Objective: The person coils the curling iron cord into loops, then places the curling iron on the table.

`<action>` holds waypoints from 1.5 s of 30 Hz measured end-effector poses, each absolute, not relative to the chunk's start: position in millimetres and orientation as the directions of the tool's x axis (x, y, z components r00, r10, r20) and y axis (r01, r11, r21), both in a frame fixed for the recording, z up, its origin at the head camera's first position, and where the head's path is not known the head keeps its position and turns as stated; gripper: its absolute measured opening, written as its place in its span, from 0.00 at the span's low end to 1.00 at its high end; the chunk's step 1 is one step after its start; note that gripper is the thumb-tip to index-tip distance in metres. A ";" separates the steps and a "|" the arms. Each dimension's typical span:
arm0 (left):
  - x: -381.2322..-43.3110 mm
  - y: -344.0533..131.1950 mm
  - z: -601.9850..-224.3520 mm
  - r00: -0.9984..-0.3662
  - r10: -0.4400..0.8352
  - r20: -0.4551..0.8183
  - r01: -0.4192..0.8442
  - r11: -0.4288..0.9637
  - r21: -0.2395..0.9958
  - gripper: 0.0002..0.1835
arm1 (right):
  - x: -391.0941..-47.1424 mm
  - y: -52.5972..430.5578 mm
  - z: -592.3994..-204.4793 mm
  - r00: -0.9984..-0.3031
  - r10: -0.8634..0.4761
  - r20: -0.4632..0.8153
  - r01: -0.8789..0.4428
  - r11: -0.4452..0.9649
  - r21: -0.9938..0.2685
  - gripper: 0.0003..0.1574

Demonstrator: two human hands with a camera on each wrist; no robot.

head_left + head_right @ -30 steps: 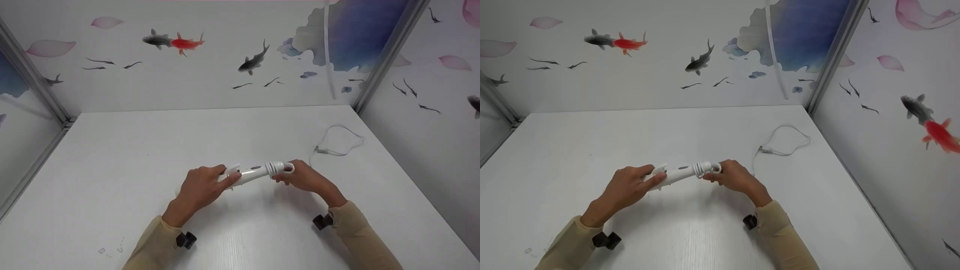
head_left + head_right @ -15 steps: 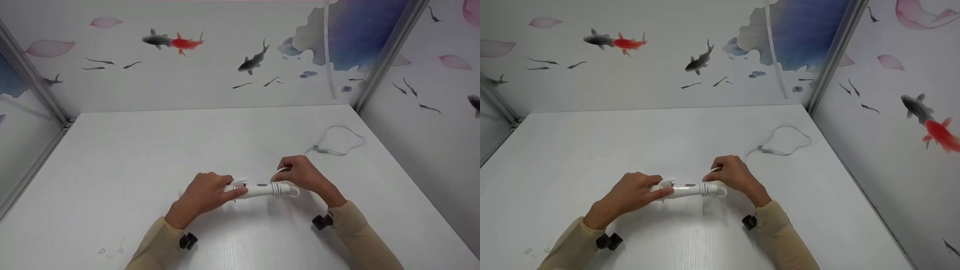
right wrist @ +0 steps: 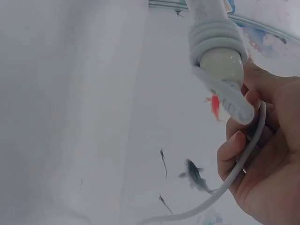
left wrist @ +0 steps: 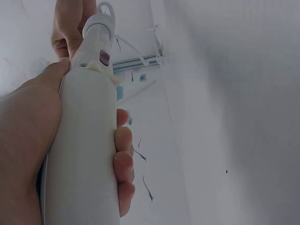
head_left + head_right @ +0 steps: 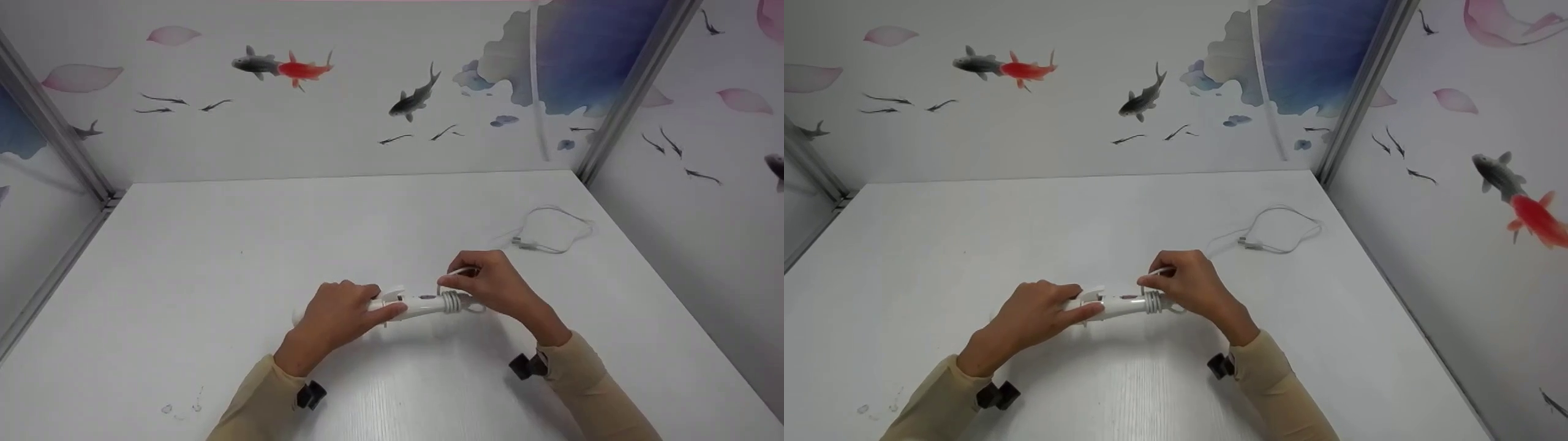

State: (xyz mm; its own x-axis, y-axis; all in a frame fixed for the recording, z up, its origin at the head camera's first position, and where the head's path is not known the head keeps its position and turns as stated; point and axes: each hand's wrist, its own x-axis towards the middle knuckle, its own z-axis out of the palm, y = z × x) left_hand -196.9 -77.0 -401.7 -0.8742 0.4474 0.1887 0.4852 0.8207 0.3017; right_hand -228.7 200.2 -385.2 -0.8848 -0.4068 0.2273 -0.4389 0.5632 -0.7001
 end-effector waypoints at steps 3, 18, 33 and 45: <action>-196.7 -79.1 -399.2 -0.892 0.411 0.190 0.451 0.846 0.286 0.31 | -222.3 193.9 -381.1 -0.878 -0.399 0.264 -0.462 0.564 -0.684 0.08; -198.6 -79.9 -399.5 -0.909 0.227 0.351 0.335 0.898 0.286 0.31 | -212.6 180.5 -381.8 -0.806 -0.378 0.454 -0.591 0.528 -0.609 0.11; -202.4 -86.5 -398.4 -0.884 0.150 0.443 0.309 0.898 0.312 0.29 | -226.1 189.9 -388.8 -0.811 -0.570 0.131 -0.449 0.465 -0.763 0.16; -200.4 -87.7 -399.0 -0.757 0.340 0.558 0.429 0.903 0.031 0.21 | -243.4 200.6 -405.2 -0.793 -0.607 -0.041 -0.352 0.513 -0.783 0.16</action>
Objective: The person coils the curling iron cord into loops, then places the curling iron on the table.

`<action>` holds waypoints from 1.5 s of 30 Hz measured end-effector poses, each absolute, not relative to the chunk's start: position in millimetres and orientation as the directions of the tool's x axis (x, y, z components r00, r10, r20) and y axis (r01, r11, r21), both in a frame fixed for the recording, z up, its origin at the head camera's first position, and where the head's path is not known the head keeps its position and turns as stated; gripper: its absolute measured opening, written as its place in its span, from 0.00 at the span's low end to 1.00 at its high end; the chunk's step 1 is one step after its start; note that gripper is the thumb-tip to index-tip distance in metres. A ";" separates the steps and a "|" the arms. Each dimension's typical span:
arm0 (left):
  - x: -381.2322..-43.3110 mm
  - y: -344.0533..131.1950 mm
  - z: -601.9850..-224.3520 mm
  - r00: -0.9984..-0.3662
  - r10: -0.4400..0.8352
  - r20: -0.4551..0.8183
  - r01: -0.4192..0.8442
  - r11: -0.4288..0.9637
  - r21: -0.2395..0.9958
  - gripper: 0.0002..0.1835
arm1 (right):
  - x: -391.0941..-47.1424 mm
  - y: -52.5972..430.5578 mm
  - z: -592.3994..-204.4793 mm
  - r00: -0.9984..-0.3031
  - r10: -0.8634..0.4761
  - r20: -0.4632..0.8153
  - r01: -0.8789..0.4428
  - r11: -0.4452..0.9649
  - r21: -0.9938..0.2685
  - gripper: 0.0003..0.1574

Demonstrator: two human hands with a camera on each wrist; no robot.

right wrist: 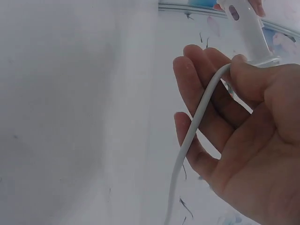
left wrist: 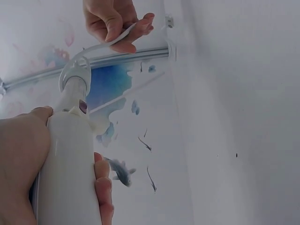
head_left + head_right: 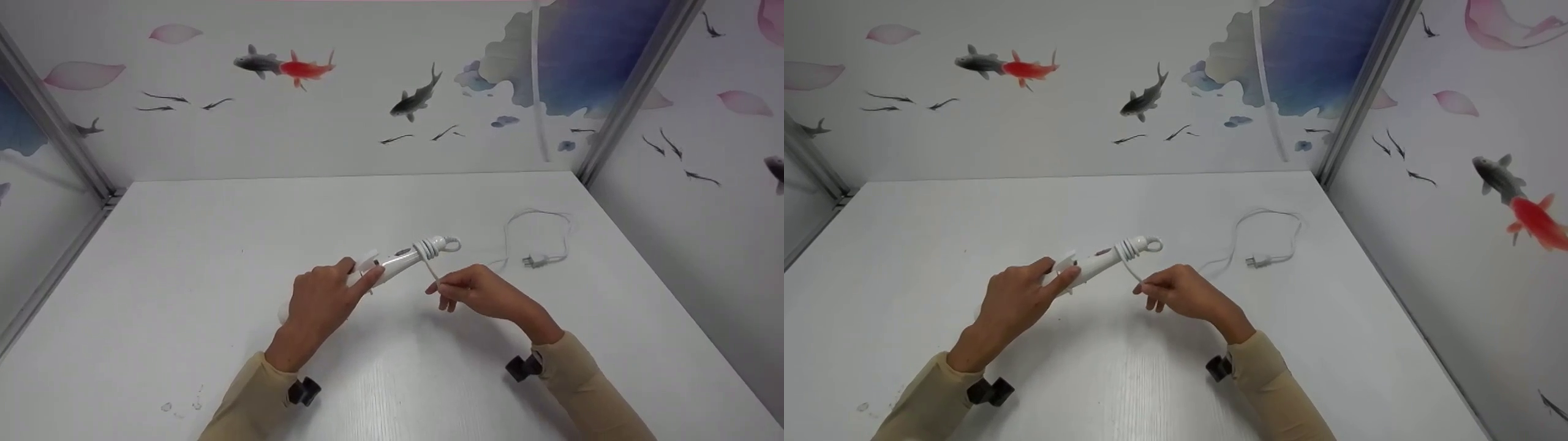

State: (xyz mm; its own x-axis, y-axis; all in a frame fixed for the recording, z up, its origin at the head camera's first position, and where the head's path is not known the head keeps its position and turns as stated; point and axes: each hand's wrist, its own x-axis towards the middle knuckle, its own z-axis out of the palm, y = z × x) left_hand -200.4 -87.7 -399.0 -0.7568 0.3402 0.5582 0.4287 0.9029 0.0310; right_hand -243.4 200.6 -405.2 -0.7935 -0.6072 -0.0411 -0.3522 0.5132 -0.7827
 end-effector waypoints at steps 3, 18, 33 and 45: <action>-199.8 -87.2 -399.7 -0.753 0.343 0.561 0.444 0.895 0.049 0.21 | -244.6 201.5 -407.4 -0.815 -0.577 -0.061 -0.330 0.548 -0.769 0.16; -195.8 -85.7 -396.4 -0.861 0.404 0.310 0.503 0.769 0.395 0.26 | -252.8 213.5 -418.0 -0.854 -0.514 0.079 -0.415 0.582 -0.699 0.04; -194.5 -81.4 -401.2 -0.828 0.554 0.089 0.540 0.744 0.393 0.28 | -242.2 203.2 -404.6 -0.902 -0.427 0.061 -0.336 0.608 -0.719 0.06; -196.7 -77.2 -403.0 -0.905 0.412 0.106 0.419 0.822 0.385 0.30 | -224.5 196.3 -383.4 -0.870 -0.396 0.295 -0.483 0.555 -0.677 0.06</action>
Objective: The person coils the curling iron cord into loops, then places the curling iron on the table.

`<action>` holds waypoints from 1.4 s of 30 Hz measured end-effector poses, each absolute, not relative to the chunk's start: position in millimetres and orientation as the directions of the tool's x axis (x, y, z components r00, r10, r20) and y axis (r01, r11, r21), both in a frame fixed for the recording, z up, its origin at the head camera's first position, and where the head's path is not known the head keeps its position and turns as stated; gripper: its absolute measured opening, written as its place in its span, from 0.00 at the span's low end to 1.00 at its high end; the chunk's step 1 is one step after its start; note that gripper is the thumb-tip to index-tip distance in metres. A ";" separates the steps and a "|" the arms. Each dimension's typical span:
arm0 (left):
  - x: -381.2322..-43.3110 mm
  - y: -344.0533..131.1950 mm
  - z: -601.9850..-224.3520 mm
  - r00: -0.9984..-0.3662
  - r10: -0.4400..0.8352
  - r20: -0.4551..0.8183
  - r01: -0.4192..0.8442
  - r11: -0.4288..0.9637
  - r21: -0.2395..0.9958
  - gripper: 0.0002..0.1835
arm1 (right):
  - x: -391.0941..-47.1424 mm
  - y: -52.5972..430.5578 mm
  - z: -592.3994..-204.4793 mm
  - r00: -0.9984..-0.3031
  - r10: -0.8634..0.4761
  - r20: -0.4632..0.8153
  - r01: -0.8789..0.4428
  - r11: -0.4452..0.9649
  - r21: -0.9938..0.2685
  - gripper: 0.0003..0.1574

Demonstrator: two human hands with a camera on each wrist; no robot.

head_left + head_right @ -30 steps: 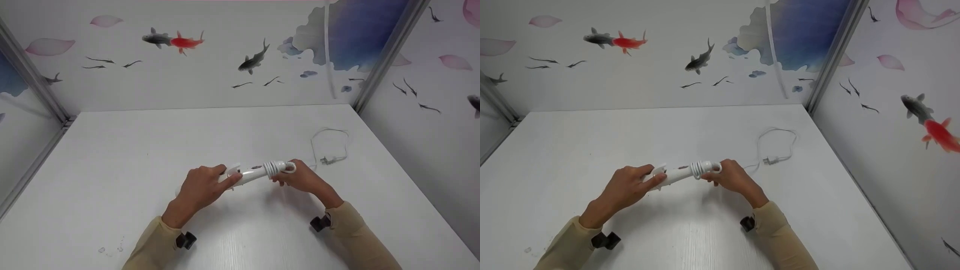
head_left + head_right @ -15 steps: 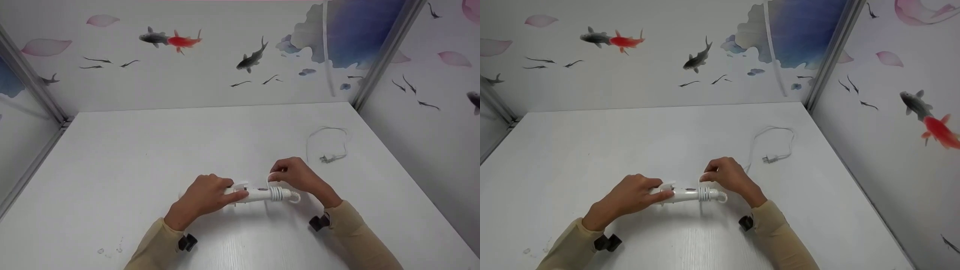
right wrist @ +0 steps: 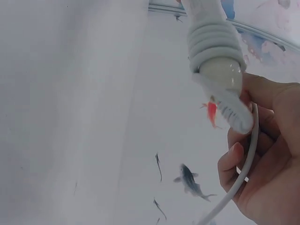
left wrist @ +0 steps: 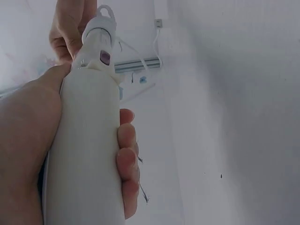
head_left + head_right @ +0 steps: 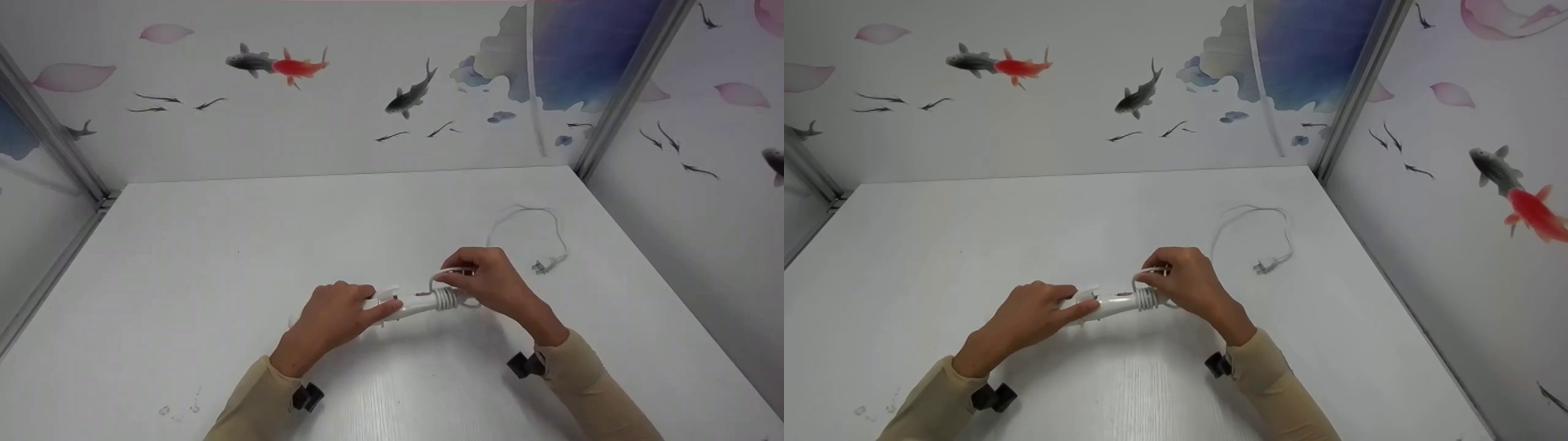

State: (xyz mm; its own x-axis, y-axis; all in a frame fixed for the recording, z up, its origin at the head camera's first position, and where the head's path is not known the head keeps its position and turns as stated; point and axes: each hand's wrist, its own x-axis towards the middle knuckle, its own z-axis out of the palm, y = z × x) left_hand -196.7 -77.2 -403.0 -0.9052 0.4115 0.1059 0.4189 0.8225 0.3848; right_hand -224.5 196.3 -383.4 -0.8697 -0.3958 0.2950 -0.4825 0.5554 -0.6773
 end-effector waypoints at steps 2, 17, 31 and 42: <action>-197.1 -77.0 -402.4 -0.920 0.379 0.104 0.389 0.841 0.375 0.31 | -222.0 194.4 -382.0 -0.857 -0.403 0.320 -0.506 0.541 -0.672 0.08; -202.1 -87.0 -404.2 -0.934 0.143 0.326 0.271 0.880 0.389 0.30 | -214.5 188.4 -377.6 -0.833 -0.483 0.270 -0.509 0.477 -0.717 0.13; -201.5 -89.0 -396.1 -0.942 0.119 0.315 0.257 0.858 0.444 0.30 | -225.5 196.8 -387.3 -0.818 -0.574 0.032 -0.425 0.566 -0.707 0.15; -193.9 -83.0 -392.5 -0.912 0.204 0.356 0.352 0.837 0.419 0.28 | -241.5 197.4 -406.6 -0.864 -0.494 0.100 -0.398 0.548 -0.736 0.13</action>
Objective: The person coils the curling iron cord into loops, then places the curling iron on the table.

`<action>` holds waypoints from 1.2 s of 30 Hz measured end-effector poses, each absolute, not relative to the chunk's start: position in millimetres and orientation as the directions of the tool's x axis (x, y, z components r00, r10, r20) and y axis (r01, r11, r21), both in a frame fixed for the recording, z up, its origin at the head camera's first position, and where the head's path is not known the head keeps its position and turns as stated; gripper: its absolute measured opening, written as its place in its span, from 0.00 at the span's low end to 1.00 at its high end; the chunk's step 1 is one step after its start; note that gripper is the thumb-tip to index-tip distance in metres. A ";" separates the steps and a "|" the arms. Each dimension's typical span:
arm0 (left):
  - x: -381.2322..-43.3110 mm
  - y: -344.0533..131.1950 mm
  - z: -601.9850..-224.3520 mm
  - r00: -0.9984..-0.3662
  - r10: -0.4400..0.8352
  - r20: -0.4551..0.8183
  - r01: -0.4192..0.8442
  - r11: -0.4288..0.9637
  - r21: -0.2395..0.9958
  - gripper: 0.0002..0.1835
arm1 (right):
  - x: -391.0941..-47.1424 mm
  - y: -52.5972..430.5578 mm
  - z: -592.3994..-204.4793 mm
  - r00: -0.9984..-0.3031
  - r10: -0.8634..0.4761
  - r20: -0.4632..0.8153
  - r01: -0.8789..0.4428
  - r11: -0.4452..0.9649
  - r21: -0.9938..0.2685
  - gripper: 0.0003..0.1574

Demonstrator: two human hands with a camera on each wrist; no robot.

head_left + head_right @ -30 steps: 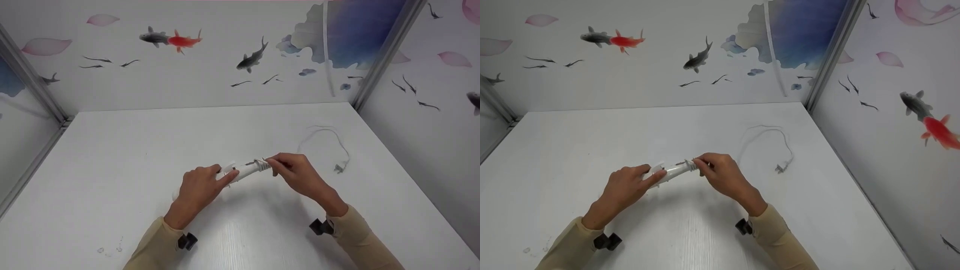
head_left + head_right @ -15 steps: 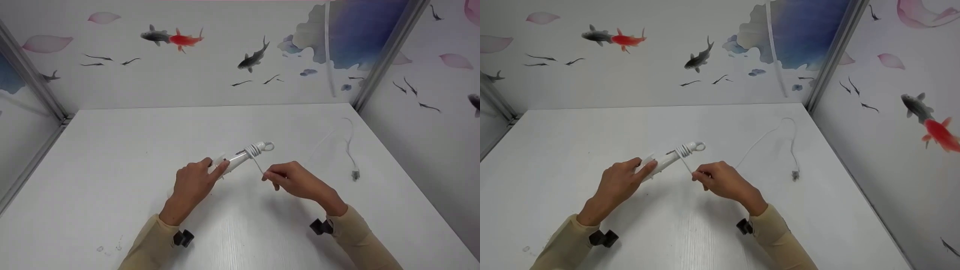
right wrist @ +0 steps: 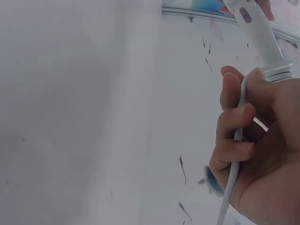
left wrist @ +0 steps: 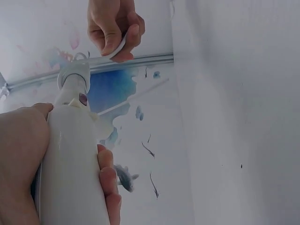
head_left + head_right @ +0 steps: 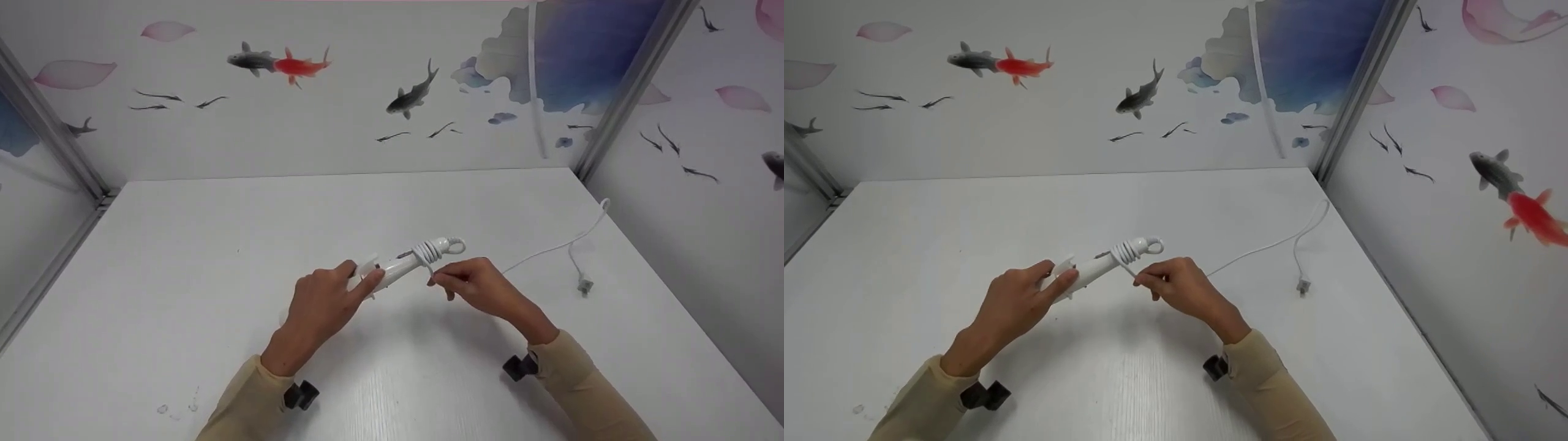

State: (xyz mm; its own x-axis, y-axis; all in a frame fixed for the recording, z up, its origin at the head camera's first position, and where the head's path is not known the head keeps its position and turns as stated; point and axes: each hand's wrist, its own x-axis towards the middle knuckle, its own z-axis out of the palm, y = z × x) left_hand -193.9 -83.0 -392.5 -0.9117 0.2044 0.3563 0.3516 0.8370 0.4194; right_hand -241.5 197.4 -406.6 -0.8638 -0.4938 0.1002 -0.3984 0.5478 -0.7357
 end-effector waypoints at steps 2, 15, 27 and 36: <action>-193.0 -81.3 -393.0 -0.907 0.219 0.359 0.364 0.835 0.412 0.28 | -242.6 197.1 -408.7 -0.862 -0.497 0.099 -0.395 0.536 -0.746 0.12; -192.1 -80.4 -394.7 -0.887 0.313 0.338 0.428 0.833 0.350 0.28 | -248.3 196.2 -423.5 -0.851 -0.525 0.020 -0.349 0.536 -0.769 0.09; -190.8 -77.6 -398.0 -0.864 0.434 0.255 0.501 0.785 0.364 0.29 | -254.9 209.7 -424.5 -0.874 -0.452 0.180 -0.452 0.618 -0.644 0.02; -189.8 -73.6 -400.8 -0.856 0.511 0.075 0.494 0.768 0.409 0.28 | -251.0 207.9 -418.2 -0.940 -0.284 0.190 -0.331 0.624 -0.708 0.16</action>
